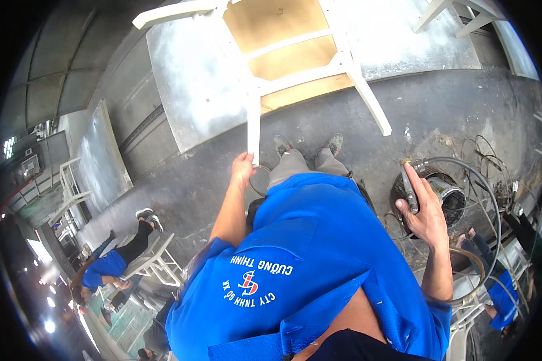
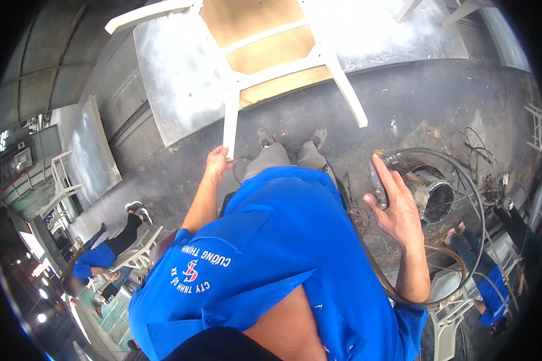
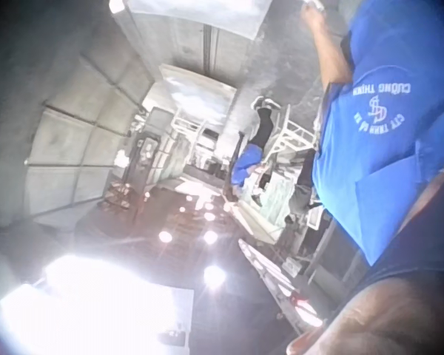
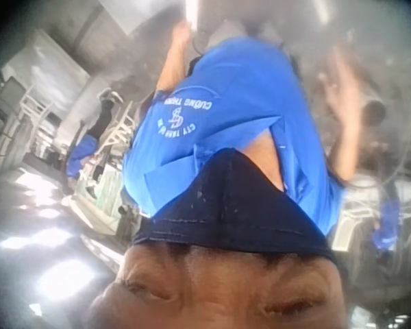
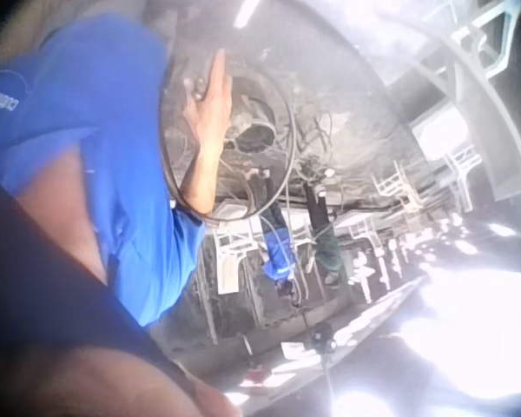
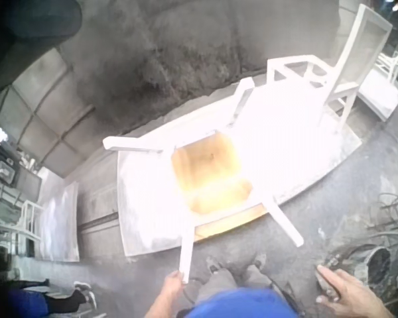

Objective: The person uses a spray gun to apply white paint to the frame of a chair, then wipes the surface with a blue cloth. The person repositions the chair and repeats the spray and wipe steps on different sides.

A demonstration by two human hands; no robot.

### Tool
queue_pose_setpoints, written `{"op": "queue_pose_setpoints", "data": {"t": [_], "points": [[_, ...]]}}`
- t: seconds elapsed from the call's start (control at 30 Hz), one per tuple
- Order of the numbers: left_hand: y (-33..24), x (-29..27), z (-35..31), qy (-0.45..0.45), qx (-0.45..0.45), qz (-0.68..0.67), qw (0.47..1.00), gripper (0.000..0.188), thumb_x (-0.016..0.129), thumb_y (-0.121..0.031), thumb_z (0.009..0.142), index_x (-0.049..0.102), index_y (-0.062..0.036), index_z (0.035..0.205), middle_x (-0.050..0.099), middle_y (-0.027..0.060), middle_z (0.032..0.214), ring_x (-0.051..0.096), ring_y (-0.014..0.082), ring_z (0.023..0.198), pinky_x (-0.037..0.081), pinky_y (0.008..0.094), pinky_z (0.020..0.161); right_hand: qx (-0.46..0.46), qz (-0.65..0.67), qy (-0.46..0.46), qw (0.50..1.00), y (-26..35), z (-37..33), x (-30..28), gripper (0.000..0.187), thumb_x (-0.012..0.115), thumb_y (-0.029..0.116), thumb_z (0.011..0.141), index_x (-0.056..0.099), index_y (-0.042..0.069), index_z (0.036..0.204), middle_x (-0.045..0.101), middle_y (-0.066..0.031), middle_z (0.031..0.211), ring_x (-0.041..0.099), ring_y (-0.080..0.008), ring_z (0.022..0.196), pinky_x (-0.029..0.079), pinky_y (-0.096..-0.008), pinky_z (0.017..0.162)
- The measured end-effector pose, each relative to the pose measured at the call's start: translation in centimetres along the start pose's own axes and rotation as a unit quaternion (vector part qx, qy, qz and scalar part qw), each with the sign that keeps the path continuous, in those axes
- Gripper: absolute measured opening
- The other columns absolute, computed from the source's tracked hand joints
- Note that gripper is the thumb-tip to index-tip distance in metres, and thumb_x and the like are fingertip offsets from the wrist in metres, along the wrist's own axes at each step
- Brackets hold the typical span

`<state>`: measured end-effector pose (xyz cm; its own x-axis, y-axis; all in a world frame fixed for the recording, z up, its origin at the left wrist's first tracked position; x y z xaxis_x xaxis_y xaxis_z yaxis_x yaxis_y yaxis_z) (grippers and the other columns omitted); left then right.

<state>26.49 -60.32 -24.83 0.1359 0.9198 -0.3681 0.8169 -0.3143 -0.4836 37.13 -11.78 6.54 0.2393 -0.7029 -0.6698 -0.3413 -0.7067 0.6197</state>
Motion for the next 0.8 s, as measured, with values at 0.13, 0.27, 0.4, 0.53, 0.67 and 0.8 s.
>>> {"op": "queue_pose_setpoints", "data": {"t": [0.13, 0.27, 0.4, 0.53, 0.67, 0.8], "points": [[-0.3, 0.8, -0.1, -0.005, 0.004, -0.025, 1.000, 0.046, 0.056, -0.030, 0.104, 0.056, -0.0007, 0.139, 0.070, 0.0124, 0.115, 0.069, 0.0195, 0.082, 0.054, 0.0366, 0.076, 0.022, -0.031, 0.022, 0.999, -1.7, -1.4, -0.5, 0.076, 0.073, 0.031, 0.092, 0.037, 0.019, 0.159, 0.061, -0.0235, 0.129, 0.060, -0.0438, 0.118, 0.048, -0.0486, 0.100], [-0.2, 1.3, -0.8, -0.045, 0.006, -0.071, 0.996, 0.039, 0.050, -0.030, 0.107, 0.063, -0.0015, 0.129, 0.070, 0.0095, 0.101, 0.069, 0.0165, 0.077, 0.055, 0.0327, 0.070, 0.007, -0.029, -0.004, 1.000, -1.9, -1.2, -0.3, 0.069, 0.058, 0.050, 0.101, 0.038, 0.016, 0.158, 0.056, -0.0256, 0.142, 0.056, -0.0447, 0.130, 0.046, -0.0482, 0.107], [0.1, 1.8, -0.8, -0.069, 0.018, -0.103, 0.992, 0.039, 0.047, -0.031, 0.108, 0.063, -0.0011, 0.128, 0.069, 0.0092, 0.095, 0.069, 0.0158, 0.074, 0.055, 0.0308, 0.065, -0.036, -0.009, -0.020, 0.999, -0.8, -0.3, -0.1, 0.069, 0.057, 0.053, 0.101, 0.040, 0.016, 0.157, 0.058, -0.0257, 0.140, 0.058, -0.0455, 0.127, 0.047, -0.0489, 0.105], [0.6, 1.9, -0.1, -0.082, 0.026, -0.118, 0.989, 0.039, 0.048, -0.031, 0.108, 0.064, -0.0003, 0.126, 0.069, 0.0095, 0.096, 0.069, 0.0161, 0.073, 0.055, 0.0309, 0.064, -0.022, -0.054, 0.021, 0.998, -0.7, 0.1, -0.4, 0.076, 0.064, 0.052, 0.096, 0.037, 0.017, 0.158, 0.063, -0.0249, 0.126, 0.062, -0.0457, 0.113, 0.050, -0.0498, 0.098], [0.8, 2.1, 0.4, -0.079, 0.021, -0.127, 0.989, 0.040, 0.049, -0.032, 0.107, 0.064, 0.0000, 0.126, 0.069, 0.0098, 0.096, 0.069, 0.0167, 0.074, 0.056, 0.0310, 0.065, -0.010, -0.128, 0.112, 0.985, -1.4, -0.5, -1.0, 0.092, 0.079, 0.041, 0.085, 0.032, 0.018, 0.161, 0.060, -0.0244, 0.124, 0.060, -0.0458, 0.113, 0.049, -0.0509, 0.097], [0.8, 2.2, 0.5, -0.082, 0.013, -0.138, 0.987, 0.040, 0.049, -0.032, 0.107, 0.064, -0.0001, 0.126, 0.070, 0.0098, 0.096, 0.069, 0.0169, 0.074, 0.056, 0.0313, 0.065, 0.013, -0.151, 0.143, 0.978, -2.8, -1.6, -2.2, 0.101, 0.084, 0.041, 0.079, 0.030, 0.019, 0.161, 0.060, -0.0236, 0.126, 0.059, -0.0452, 0.116, 0.049, -0.0498, 0.099]]}}
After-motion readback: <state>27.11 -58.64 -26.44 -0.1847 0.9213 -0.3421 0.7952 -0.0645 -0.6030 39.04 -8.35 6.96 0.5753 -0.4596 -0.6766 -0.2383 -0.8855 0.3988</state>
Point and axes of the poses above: each hand's wrist, its own z-axis towards the middle knuckle, its own x-axis out of the palm, y = z × x, the point moved 9 cm from there along z, towards the middle knuckle
